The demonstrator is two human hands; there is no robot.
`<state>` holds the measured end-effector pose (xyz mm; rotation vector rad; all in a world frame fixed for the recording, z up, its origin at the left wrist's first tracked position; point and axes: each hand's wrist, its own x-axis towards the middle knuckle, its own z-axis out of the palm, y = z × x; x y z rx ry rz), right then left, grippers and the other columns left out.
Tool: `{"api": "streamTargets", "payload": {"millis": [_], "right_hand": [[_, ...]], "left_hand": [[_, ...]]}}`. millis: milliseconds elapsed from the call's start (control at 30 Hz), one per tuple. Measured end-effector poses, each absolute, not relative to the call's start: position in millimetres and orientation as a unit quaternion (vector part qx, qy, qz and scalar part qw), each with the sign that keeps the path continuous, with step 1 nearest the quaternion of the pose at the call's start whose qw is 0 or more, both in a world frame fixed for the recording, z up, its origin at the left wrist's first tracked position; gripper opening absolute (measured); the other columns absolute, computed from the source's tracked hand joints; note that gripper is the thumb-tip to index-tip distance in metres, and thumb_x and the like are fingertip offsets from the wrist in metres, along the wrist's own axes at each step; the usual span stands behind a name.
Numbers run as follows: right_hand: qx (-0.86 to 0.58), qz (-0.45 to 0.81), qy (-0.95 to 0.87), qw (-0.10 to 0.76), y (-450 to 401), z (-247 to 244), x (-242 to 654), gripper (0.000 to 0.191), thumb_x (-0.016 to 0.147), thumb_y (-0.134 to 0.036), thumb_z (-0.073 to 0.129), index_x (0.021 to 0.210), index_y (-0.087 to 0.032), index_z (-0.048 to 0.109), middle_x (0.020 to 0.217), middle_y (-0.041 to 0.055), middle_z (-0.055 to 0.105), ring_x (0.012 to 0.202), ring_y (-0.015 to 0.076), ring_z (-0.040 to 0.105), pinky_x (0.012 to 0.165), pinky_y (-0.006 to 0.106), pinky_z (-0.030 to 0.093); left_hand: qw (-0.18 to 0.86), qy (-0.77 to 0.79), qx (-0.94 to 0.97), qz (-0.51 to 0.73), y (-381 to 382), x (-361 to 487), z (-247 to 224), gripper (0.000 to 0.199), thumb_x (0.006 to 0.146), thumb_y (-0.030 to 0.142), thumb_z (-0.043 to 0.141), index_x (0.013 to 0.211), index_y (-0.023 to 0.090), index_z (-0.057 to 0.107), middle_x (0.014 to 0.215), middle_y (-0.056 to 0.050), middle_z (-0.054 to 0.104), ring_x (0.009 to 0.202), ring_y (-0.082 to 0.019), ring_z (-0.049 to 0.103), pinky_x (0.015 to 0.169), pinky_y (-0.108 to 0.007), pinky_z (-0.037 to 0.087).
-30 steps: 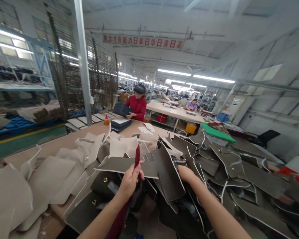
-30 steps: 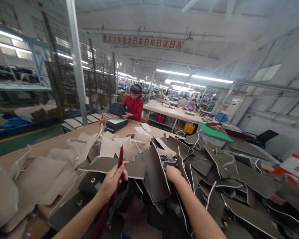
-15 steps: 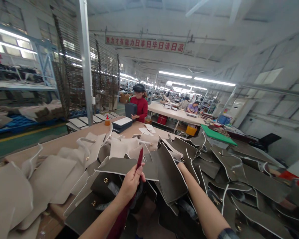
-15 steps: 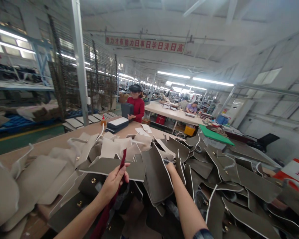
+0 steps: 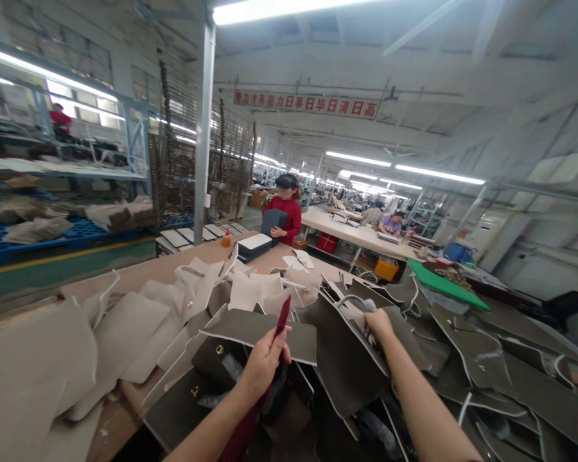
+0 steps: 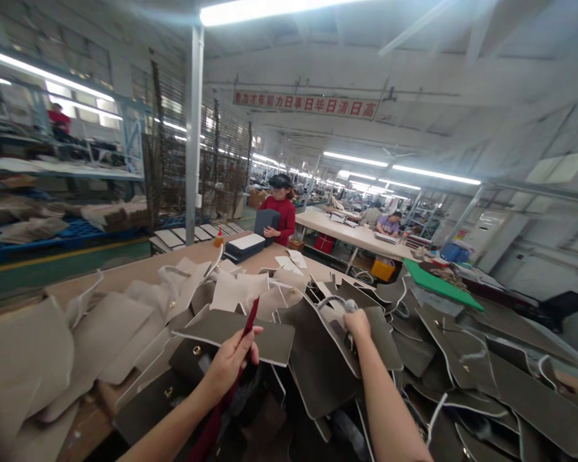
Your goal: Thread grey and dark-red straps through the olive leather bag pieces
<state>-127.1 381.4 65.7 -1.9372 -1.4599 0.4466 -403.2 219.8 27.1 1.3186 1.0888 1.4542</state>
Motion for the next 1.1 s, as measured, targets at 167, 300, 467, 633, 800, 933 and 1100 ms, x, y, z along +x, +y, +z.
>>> {"api": "streamTargets", "payload": {"millis": [167,300,467,633,800,933,1100], "right_hand": [[-0.663,0.146,-0.609,0.41,398.9,133.5,-149.6,0.015,0.078,-0.016,0.053,0.092,-0.011,0.054,0.073,0.0021,0.062,0.061,0.0133,0.06,0.054,0.023,0.046],[-0.545,0.096,-0.707,0.441,379.9,150.5,-216.8,0.045,0.067,-0.012,0.057,0.111,-0.02,0.05,0.106,0.0048,0.06,0.095,0.0186,0.057,0.079,0.025,0.043],[-0.422,0.117,-0.822,0.365,325.7,113.4,-289.9,0.032,0.069,-0.015,0.05,0.1,-0.019,0.055,0.091,0.0045,0.063,0.083,0.019,0.057,0.076,0.029,0.043],[-0.301,0.219,-0.889,0.267,288.3,101.1,-299.6,0.039,0.069,-0.021,0.054,0.107,-0.015,0.053,0.113,0.0095,0.055,0.104,0.0219,0.049,0.089,0.033,0.038],[-0.192,0.261,-0.938,0.126,286.9,121.9,-294.7,0.037,0.086,-0.02,0.025,0.103,-0.015,0.056,0.101,0.0035,0.061,0.088,0.0149,0.055,0.079,0.025,0.042],[-0.247,0.118,-0.959,0.072,299.2,120.5,-295.1,0.034,0.082,-0.013,0.028,0.086,-0.015,0.062,0.084,0.001,0.064,0.072,0.0122,0.055,0.067,0.021,0.041],[-0.306,0.045,-0.947,0.087,298.8,101.4,-295.3,0.023,0.078,-0.011,0.039,0.078,-0.016,0.062,0.085,0.0026,0.063,0.073,0.0127,0.055,0.064,0.02,0.04]], "left_hand": [[0.431,0.428,0.533,0.588,222.2,-396.0,26.4,0.044,0.084,0.049,0.039,0.108,0.014,0.051,0.055,0.003,0.052,0.044,-0.009,0.038,0.044,-0.022,0.027],[0.413,0.43,0.515,0.616,227.4,-394.3,28.5,0.042,0.084,0.047,0.04,0.11,0.016,0.05,0.051,0.004,0.052,0.044,-0.009,0.039,0.044,-0.02,0.028],[0.467,0.464,0.436,0.613,242.6,-401.8,26.4,0.046,0.075,0.053,0.043,0.093,0.012,0.056,0.036,0.005,0.047,0.033,-0.008,0.032,0.037,-0.02,0.021],[0.473,0.486,0.408,0.611,252.6,-406.1,18.2,0.039,0.068,0.053,0.047,0.057,0.016,0.055,0.032,0.003,0.042,0.028,-0.008,0.03,0.034,-0.021,0.019],[0.44,0.5,0.436,0.606,251.2,-409.9,17.8,0.033,0.063,0.039,0.052,0.038,0.019,0.045,0.031,0.002,0.037,0.032,-0.008,0.029,0.037,-0.023,0.018],[0.426,0.497,0.46,0.6,248.1,-418.2,19.2,0.021,0.062,0.033,0.049,0.048,0.018,0.052,0.038,0.003,0.041,0.036,-0.008,0.03,0.039,-0.022,0.019],[0.42,0.504,0.483,0.58,251.9,-427.0,13.0,0.02,0.062,0.033,0.05,0.052,0.017,0.055,0.038,0.004,0.041,0.037,-0.01,0.032,0.039,-0.023,0.021]]}}
